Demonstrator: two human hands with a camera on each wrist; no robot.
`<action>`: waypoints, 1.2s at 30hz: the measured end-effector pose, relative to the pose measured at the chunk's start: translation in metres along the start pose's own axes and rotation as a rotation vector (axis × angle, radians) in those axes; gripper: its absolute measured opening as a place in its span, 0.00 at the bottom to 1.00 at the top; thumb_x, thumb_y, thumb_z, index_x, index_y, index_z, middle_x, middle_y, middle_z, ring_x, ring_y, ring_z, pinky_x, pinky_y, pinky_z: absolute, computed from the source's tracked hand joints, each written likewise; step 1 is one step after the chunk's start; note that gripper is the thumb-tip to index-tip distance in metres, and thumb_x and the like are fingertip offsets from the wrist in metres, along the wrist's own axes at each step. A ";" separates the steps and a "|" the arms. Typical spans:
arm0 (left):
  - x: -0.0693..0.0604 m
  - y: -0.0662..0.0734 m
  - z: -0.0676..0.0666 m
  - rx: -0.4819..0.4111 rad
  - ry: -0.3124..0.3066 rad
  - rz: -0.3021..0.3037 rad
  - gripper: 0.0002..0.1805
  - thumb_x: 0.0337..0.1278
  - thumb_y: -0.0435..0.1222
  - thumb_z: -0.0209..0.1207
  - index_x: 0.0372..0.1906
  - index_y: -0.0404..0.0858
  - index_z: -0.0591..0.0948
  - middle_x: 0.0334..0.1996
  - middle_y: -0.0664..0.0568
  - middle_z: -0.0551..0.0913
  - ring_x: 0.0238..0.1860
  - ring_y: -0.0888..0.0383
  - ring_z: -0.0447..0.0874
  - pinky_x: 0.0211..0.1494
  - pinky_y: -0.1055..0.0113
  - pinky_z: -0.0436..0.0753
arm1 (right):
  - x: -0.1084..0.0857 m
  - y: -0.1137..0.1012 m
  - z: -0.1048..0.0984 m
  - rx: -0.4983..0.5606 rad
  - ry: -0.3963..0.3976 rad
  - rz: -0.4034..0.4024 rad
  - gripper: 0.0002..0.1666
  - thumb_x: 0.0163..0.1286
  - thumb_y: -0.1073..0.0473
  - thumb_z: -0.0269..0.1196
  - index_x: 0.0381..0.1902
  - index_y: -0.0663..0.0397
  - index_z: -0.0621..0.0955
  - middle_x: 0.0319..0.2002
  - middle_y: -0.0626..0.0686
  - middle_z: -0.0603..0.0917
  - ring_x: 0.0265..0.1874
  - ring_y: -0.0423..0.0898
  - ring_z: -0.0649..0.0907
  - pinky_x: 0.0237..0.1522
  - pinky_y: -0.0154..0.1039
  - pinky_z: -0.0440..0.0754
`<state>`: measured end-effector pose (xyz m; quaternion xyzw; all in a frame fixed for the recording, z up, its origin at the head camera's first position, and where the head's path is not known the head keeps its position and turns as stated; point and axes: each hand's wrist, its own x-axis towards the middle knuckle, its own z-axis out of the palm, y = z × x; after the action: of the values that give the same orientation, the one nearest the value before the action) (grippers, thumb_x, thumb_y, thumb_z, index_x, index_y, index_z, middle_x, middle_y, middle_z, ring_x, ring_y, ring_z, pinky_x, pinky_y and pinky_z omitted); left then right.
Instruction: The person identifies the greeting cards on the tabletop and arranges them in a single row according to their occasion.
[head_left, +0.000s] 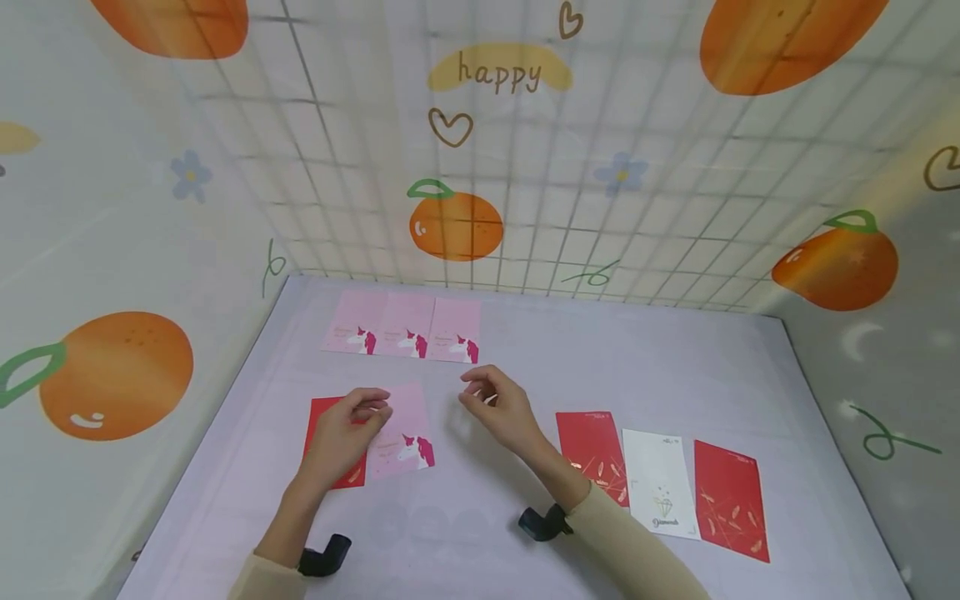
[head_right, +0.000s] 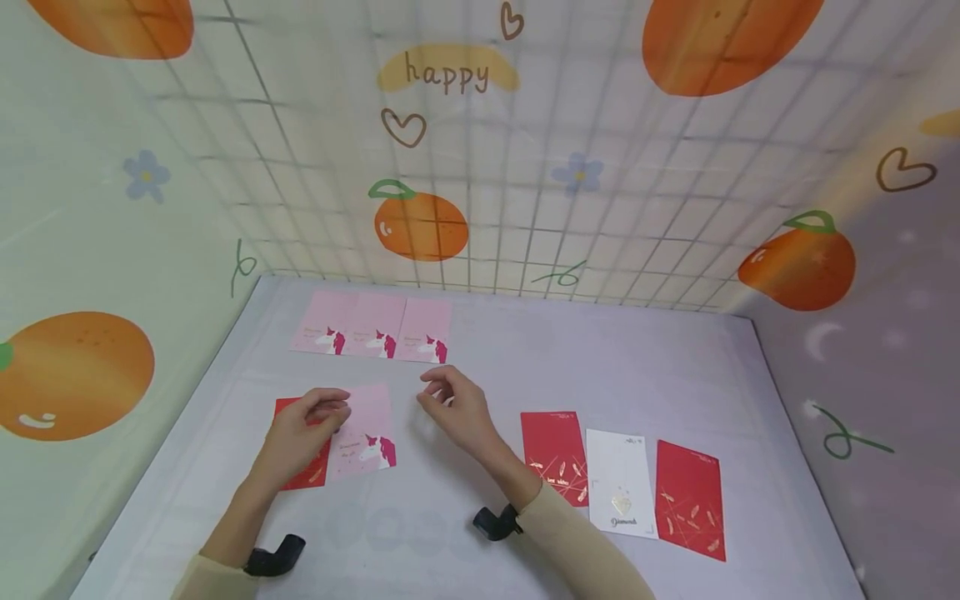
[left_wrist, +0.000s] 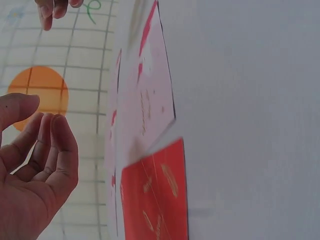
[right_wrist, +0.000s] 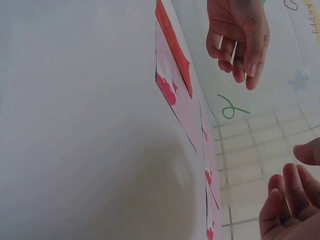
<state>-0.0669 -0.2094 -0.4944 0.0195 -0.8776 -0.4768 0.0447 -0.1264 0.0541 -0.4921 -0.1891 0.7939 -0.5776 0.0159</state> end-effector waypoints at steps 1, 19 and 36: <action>0.001 -0.003 -0.001 0.007 0.002 -0.002 0.19 0.61 0.41 0.68 0.55 0.44 0.81 0.47 0.53 0.85 0.45 0.53 0.86 0.40 0.66 0.86 | 0.002 0.001 0.002 -0.002 -0.006 0.000 0.16 0.67 0.60 0.68 0.52 0.53 0.81 0.36 0.46 0.82 0.32 0.45 0.79 0.36 0.38 0.83; 0.025 -0.037 -0.018 0.115 -0.093 -0.155 0.28 0.59 0.43 0.69 0.63 0.42 0.75 0.52 0.46 0.81 0.46 0.49 0.84 0.42 0.59 0.86 | 0.040 0.018 0.034 0.020 -0.114 0.133 0.18 0.68 0.59 0.67 0.54 0.60 0.80 0.37 0.50 0.81 0.34 0.47 0.79 0.31 0.33 0.79; 0.041 -0.050 -0.014 0.211 -0.178 -0.197 0.35 0.51 0.45 0.73 0.64 0.41 0.73 0.51 0.45 0.80 0.43 0.51 0.83 0.39 0.60 0.86 | 0.059 0.042 0.058 -0.136 -0.247 0.172 0.21 0.64 0.58 0.71 0.54 0.54 0.79 0.34 0.46 0.79 0.34 0.43 0.77 0.36 0.33 0.79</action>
<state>-0.1070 -0.2517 -0.5266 0.0678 -0.9172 -0.3838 -0.0827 -0.1792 -0.0065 -0.5391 -0.1905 0.8365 -0.4914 0.1499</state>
